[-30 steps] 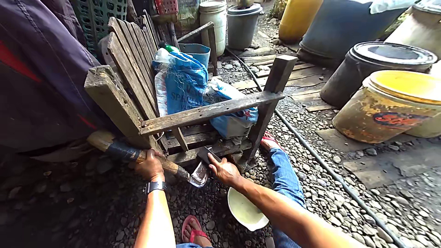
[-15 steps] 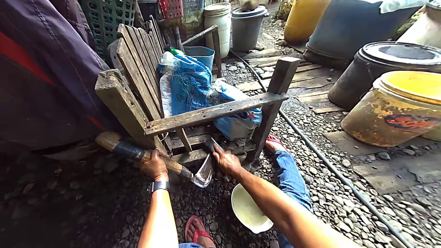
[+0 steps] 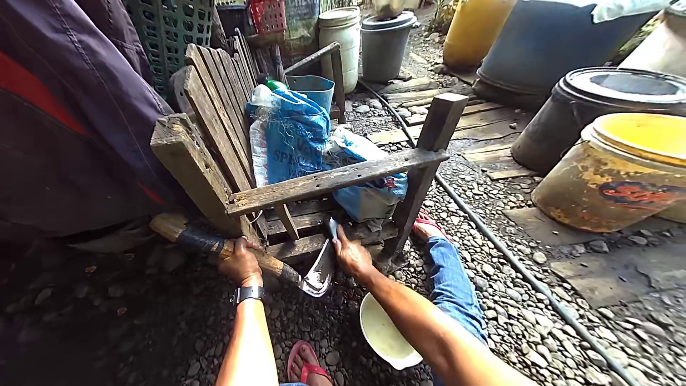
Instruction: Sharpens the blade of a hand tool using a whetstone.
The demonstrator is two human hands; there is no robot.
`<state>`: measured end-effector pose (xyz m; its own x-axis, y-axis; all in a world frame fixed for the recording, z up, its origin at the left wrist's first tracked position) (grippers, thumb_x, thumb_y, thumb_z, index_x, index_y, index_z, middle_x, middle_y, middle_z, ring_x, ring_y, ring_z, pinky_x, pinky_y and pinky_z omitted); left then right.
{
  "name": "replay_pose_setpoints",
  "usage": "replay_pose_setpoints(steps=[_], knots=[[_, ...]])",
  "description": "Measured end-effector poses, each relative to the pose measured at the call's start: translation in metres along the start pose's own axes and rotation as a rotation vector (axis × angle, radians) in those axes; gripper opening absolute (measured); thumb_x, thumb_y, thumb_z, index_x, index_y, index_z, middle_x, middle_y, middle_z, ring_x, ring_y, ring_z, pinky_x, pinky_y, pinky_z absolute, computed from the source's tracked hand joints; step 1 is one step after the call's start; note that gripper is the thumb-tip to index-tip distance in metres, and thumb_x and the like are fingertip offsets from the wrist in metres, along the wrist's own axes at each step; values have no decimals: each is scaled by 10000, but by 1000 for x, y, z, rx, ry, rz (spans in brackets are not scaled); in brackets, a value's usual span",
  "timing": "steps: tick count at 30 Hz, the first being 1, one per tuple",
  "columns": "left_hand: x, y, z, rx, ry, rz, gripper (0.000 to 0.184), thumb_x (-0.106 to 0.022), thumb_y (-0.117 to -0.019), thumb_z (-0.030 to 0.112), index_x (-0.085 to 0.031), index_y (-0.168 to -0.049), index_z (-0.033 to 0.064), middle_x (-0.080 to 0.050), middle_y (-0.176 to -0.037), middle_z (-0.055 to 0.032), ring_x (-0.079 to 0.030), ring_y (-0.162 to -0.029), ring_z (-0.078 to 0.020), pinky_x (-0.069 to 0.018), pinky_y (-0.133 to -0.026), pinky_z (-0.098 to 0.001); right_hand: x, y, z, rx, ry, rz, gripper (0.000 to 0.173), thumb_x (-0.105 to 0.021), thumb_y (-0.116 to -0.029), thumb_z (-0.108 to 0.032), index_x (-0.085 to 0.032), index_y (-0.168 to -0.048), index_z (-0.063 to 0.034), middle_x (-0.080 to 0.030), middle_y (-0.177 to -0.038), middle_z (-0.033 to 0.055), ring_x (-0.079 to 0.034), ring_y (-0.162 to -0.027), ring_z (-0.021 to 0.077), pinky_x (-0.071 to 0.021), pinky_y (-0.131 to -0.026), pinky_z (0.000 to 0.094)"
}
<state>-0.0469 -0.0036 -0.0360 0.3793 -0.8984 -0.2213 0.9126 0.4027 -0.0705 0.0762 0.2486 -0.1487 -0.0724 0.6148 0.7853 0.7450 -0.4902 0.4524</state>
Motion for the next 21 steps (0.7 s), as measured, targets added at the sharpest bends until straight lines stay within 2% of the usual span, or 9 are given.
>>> replay_pose_setpoints(steps=[4,6,10,12,14,16,18,20,21], knots=[[1,0,2,-35,-25,-36,113,-550,-906,-80,-540,-847,17,-549,-526,15,-577,-417,-82,-546,-455,-241,-37,31,8,235,141,-54,597,-293,-1104,-509,-163,-1663,-345,-530,-1368,379,-647,-1076,526,-525,-905,624],[-4,5,8,-89,-24,-87,92,-545,-894,-74,-538,-865,13,-555,-543,31,-583,-441,-68,-552,-482,-233,-21,18,9,192,108,-10,594,-278,-1105,-499,-161,-1664,-336,-534,-1378,375,-645,-1084,534,-525,-900,643],[-24,18,30,-221,-32,-194,76,-544,-827,-29,-536,-823,47,-563,-531,63,-585,-437,-53,-549,-473,-229,8,-8,-4,-5,-36,12,591,-187,-1116,-483,-105,-1672,-299,-633,-1348,250,-636,-1205,437,-497,-994,594],[-31,23,36,-245,-27,-222,88,-559,-818,-44,-545,-824,42,-564,-530,72,-582,-437,-36,-539,-468,-206,-4,5,0,30,-36,26,597,-219,-1114,-480,-121,-1672,-293,-627,-1337,274,-660,-1135,454,-520,-945,604],[-34,23,38,-246,-18,-233,98,-564,-820,-60,-545,-836,35,-562,-534,72,-580,-441,-30,-537,-474,-199,-18,19,5,119,65,1,597,-243,-1111,-496,-122,-1669,-323,-565,-1374,323,-665,-1085,482,-534,-913,602],[-35,21,36,-244,-10,-238,93,-564,-815,-50,-543,-854,32,-567,-540,76,-584,-441,-28,-542,-473,-197,-16,16,7,159,107,8,589,-241,-1109,-501,-127,-1666,-344,-561,-1365,338,-666,-1066,492,-532,-901,611],[-35,24,34,-246,-8,-251,91,-565,-811,-42,-547,-849,38,-574,-542,76,-588,-443,-30,-544,-470,-197,-2,1,0,116,34,14,587,-227,-1111,-491,-136,-1667,-326,-599,-1355,305,-651,-1127,489,-515,-934,632],[-36,27,37,-260,-3,-258,92,-567,-806,-42,-548,-848,38,-573,-550,77,-589,-452,-26,-544,-475,-196,10,-13,-13,31,-26,-6,582,-193,-1118,-480,-130,-1670,-307,-638,-1348,243,-629,-1222,437,-490,-1003,603],[-35,28,38,-264,5,-258,95,-566,-804,-42,-548,-849,39,-576,-552,78,-593,-454,-27,-547,-474,-198,11,-14,-15,10,-37,-7,582,-188,-1119,-477,-126,-1670,-303,-644,-1346,231,-631,-1229,421,-492,-1008,591]])
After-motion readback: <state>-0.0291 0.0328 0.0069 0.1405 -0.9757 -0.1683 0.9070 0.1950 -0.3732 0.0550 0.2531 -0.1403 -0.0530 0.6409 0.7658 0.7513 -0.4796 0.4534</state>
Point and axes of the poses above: each hand's wrist, its own y-axis away from the middle knuckle, its own x-axis out of the back of the hand, z = x × y, the point moved 8 cm from there along -y, towards the middle knuckle
